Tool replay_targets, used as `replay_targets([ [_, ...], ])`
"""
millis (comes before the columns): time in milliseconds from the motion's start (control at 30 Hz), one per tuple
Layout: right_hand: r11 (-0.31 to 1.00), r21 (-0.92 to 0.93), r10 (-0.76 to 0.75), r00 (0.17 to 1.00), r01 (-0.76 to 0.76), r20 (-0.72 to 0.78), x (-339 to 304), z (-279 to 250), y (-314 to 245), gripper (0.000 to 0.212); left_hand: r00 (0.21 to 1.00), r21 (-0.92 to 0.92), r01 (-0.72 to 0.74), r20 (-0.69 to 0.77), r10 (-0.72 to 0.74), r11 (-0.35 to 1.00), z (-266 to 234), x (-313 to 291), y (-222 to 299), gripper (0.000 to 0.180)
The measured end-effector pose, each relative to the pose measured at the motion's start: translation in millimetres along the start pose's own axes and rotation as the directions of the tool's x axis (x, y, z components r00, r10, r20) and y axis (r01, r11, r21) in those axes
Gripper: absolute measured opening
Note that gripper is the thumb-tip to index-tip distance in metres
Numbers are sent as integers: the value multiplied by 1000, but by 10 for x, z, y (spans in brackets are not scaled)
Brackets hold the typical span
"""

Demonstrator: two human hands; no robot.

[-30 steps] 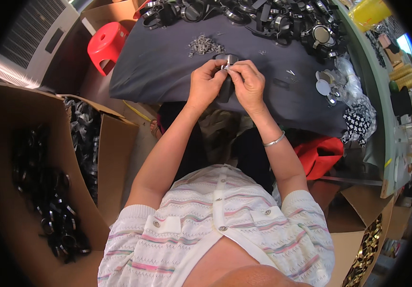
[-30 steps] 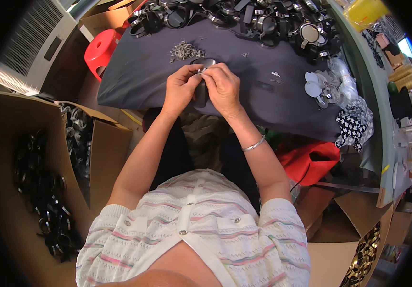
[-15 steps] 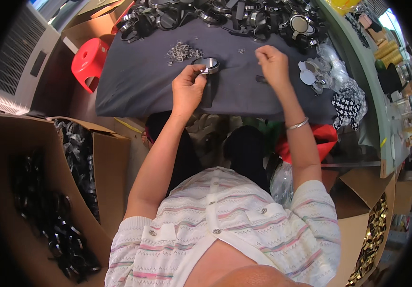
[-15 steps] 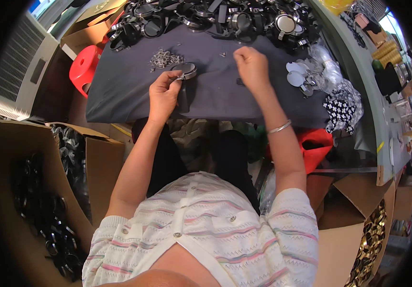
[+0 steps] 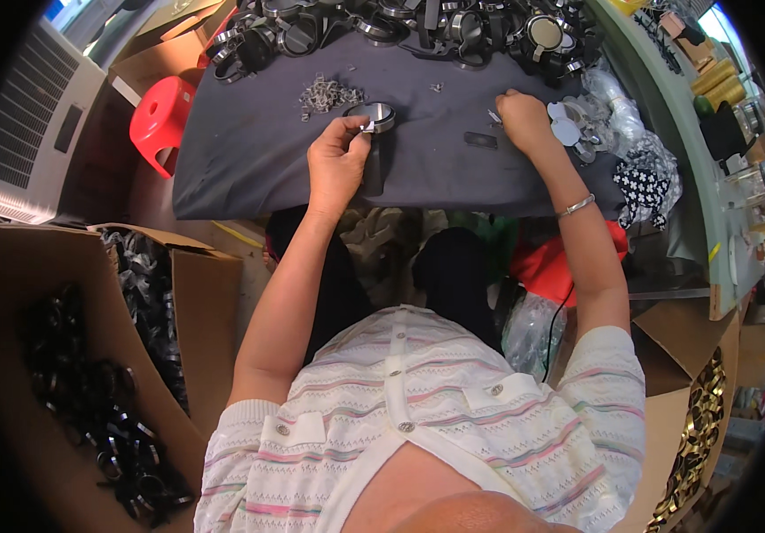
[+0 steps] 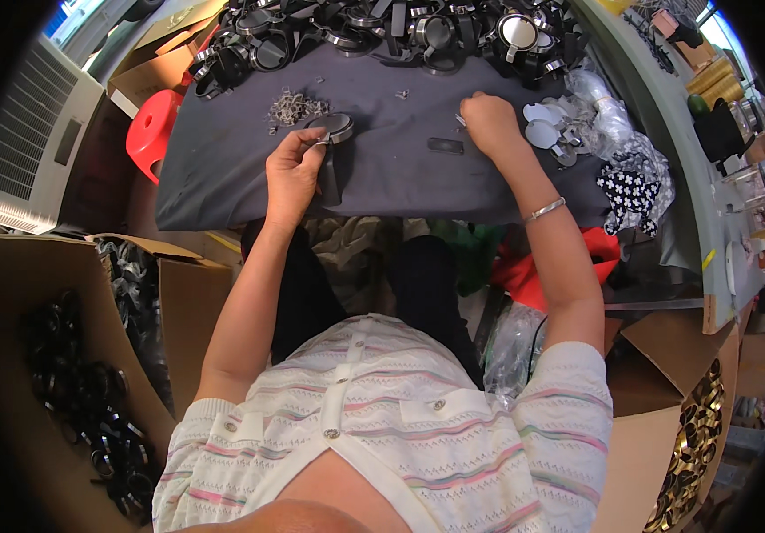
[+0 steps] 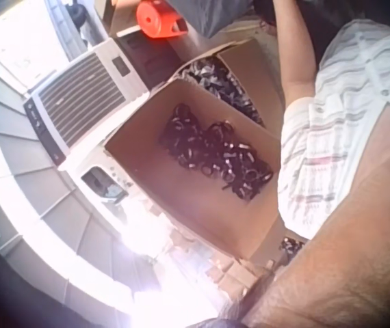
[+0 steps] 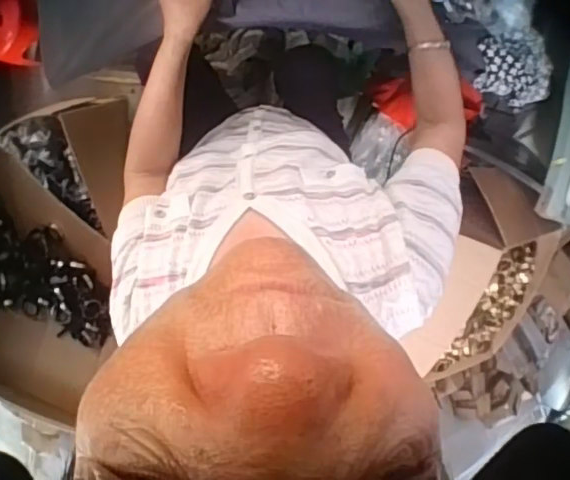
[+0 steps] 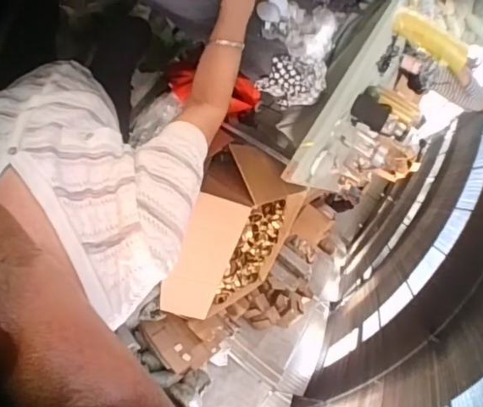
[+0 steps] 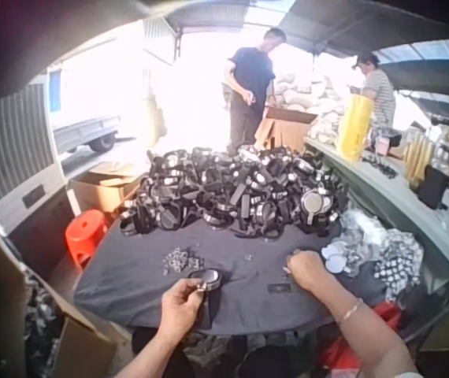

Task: The person takes mirror components from a box and the table, then assembles the mirrors by fitting metal pins, brackets, and handles to the circular frames by hand.

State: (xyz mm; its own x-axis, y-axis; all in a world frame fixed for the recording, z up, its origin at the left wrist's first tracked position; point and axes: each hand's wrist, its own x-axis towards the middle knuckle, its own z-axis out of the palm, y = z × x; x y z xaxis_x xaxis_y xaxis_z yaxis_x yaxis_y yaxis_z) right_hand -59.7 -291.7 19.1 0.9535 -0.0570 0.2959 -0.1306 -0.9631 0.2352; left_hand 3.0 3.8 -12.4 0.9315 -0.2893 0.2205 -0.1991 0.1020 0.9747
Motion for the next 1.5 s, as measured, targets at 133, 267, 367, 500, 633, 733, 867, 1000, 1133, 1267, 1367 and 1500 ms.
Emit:
replay_targets([
  [133, 996, -68, -45, 997, 49, 57, 5, -99, -57, 9, 999, -23, 36, 11, -36, 999, 2, -24, 58, 15],
  [267, 997, 72, 9, 1000, -9, -2, -1, -71, -12, 8, 999, -11, 20, 25, -20, 1000, 8, -26, 74, 15],
  [367, 970, 244, 15, 1000, -13, -9, -30, -151, -71, 9, 999, -22, 28, 32, -27, 999, 10, -28, 94, 15],
  [500, 921, 390, -11, 1000, 12, -6, -18, -298, -347, 9, 999, -18, 39, 32, -39, 999, 10, -32, 132, 14],
  [633, 967, 243, -93, 992, 70, 84, 48, -338, -636, 8, 999, -31, 24, 27, -24, 999, -8, -27, 116, 14],
  [733, 993, 8, -117, 990, 117, 79, 78, -317, -797, 8, 1000, -51, 27, 15, -26, 998, -24, -30, 99, 14],
  [867, 981, -69, -178, 982, 182, 70, 85, -245, -851, 9, 1000, -53, 15, 26, -14, 998, 19, -39, 115, 13],
  [1000, 971, -92, -216, 974, 222, 74, 125, -196, -712, 9, 999, -36, 27, 27, -26, 999, 41, -15, 97, 13],
  [1133, 983, 57, -177, 984, 175, 30, 97, -341, -672, 10, 999, -44, 29, 22, -28, 999, 8, -21, 85, 13],
  [1267, 843, 536, 48, 999, -37, -7, 67, -328, -670, 14, 999, -20, 42, 12, -41, 999, 35, -5, 131, 13],
  [1367, 416, 906, 215, 977, -84, -8, 28, -247, -913, 14, 1000, -46, 17, 10, -17, 999, 33, 15, 79, 13],
  [1500, -228, 962, 130, 974, -153, 186, 3, -319, -1286, 8, 1000, -26, 25, 11, -25, 999, 26, -3, 105, 15],
])
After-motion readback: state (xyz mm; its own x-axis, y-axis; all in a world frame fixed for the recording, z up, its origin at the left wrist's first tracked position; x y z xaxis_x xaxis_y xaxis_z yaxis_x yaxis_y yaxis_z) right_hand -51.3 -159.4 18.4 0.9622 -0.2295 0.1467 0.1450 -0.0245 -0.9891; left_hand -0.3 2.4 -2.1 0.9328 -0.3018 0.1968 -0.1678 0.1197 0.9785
